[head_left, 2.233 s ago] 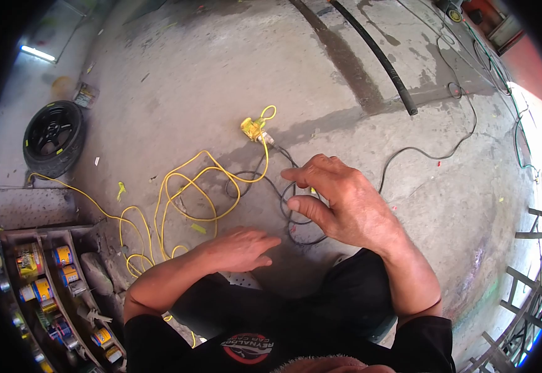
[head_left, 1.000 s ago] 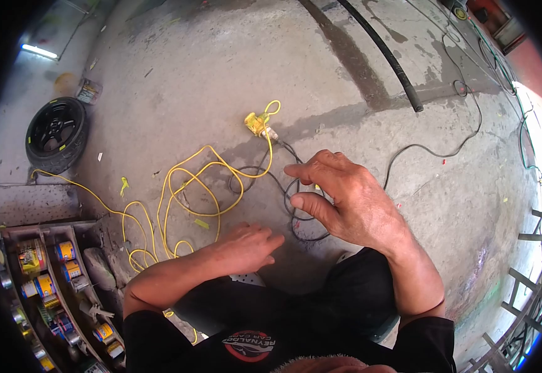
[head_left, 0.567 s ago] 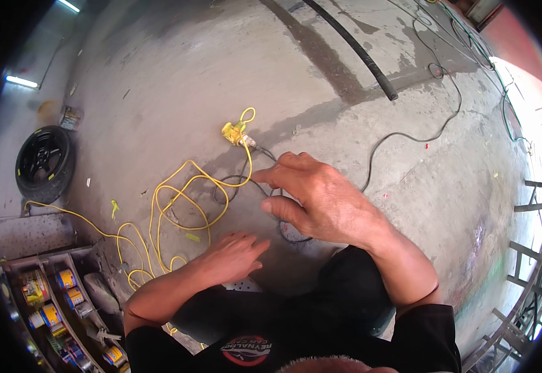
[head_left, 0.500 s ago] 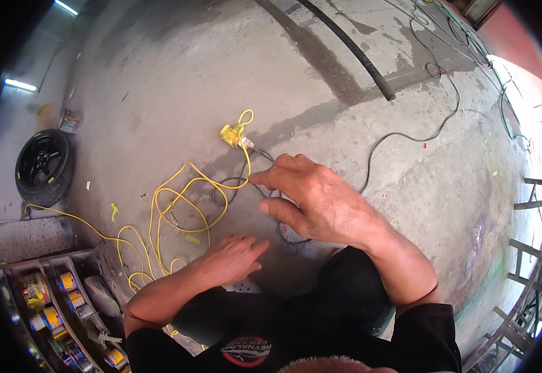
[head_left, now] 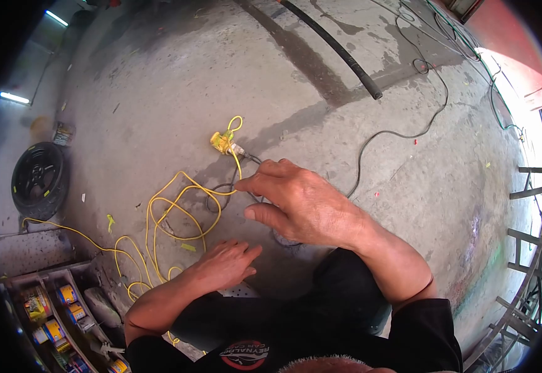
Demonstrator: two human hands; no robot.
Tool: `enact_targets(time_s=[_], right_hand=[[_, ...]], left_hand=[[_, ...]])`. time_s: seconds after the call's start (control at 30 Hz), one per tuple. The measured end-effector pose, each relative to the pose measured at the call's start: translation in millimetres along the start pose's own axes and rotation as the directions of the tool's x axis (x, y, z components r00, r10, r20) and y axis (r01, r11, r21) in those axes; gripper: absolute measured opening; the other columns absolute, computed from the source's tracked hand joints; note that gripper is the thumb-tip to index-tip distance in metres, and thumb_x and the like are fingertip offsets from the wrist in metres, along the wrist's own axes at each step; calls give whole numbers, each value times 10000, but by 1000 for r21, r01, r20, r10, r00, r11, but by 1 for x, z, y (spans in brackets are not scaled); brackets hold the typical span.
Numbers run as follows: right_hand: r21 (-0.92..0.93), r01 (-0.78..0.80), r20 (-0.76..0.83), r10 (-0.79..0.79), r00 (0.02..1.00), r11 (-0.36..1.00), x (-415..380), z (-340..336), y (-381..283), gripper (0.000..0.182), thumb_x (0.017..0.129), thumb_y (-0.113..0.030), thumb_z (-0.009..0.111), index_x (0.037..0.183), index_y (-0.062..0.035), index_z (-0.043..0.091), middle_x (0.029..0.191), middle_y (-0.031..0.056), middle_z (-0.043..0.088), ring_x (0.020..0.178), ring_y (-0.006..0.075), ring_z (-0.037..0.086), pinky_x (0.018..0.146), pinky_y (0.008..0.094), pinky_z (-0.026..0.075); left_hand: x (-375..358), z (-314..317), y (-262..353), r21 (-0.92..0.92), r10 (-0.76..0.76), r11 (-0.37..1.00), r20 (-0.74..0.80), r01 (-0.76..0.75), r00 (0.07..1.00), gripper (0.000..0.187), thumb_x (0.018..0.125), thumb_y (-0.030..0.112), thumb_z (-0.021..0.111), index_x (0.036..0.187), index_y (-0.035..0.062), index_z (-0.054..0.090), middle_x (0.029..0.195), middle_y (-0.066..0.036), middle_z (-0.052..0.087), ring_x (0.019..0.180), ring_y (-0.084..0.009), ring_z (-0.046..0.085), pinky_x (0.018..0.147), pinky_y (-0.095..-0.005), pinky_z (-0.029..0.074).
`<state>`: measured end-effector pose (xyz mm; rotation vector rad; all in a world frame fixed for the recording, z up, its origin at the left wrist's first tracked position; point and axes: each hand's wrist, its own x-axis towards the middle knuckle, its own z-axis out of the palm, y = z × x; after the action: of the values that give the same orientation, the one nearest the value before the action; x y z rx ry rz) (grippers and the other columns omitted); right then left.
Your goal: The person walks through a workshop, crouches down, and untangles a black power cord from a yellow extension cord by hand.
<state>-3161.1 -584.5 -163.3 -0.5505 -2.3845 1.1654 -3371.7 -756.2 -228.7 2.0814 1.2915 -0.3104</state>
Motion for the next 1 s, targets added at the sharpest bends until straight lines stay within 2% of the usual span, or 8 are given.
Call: enact_targets(time_s=[0.3, 0.4, 1.0], right_hand=[[-12, -15, 13, 15, 1000, 1000, 0, 1, 0, 358, 989, -204, 776, 1284, -9, 718, 1151, 186, 722, 1121, 402, 717, 917, 504, 630], [-7, -13, 5, 13, 1000, 1000, 0, 0, 0, 349, 989, -195, 774, 1279, -7, 720, 1156, 188, 720, 1127, 407, 713, 927, 508, 624], [8, -11, 17, 11, 1000, 1000, 1, 1, 0, 361, 987, -191, 773, 1288, 1, 720, 1170, 195, 722, 1153, 410, 706, 950, 504, 613]], left_hand=[[-1, 2, 0, 9, -4, 1000, -1, 4, 1000, 504, 980, 337, 773, 1356, 44, 607, 1118, -198, 725, 1088, -409, 730, 940, -540, 584], [0, -2, 2, 14, -27, 1000, 49, 26, 998, 586, 983, 323, 764, 1460, 29, 593, 1179, -175, 694, 1110, -383, 690, 993, -513, 553], [0, 4, 2, 38, -25, 999, 52, 23, 998, 590, 982, 334, 763, 1463, 38, 591, 1186, -184, 700, 1114, -391, 696, 999, -516, 557]])
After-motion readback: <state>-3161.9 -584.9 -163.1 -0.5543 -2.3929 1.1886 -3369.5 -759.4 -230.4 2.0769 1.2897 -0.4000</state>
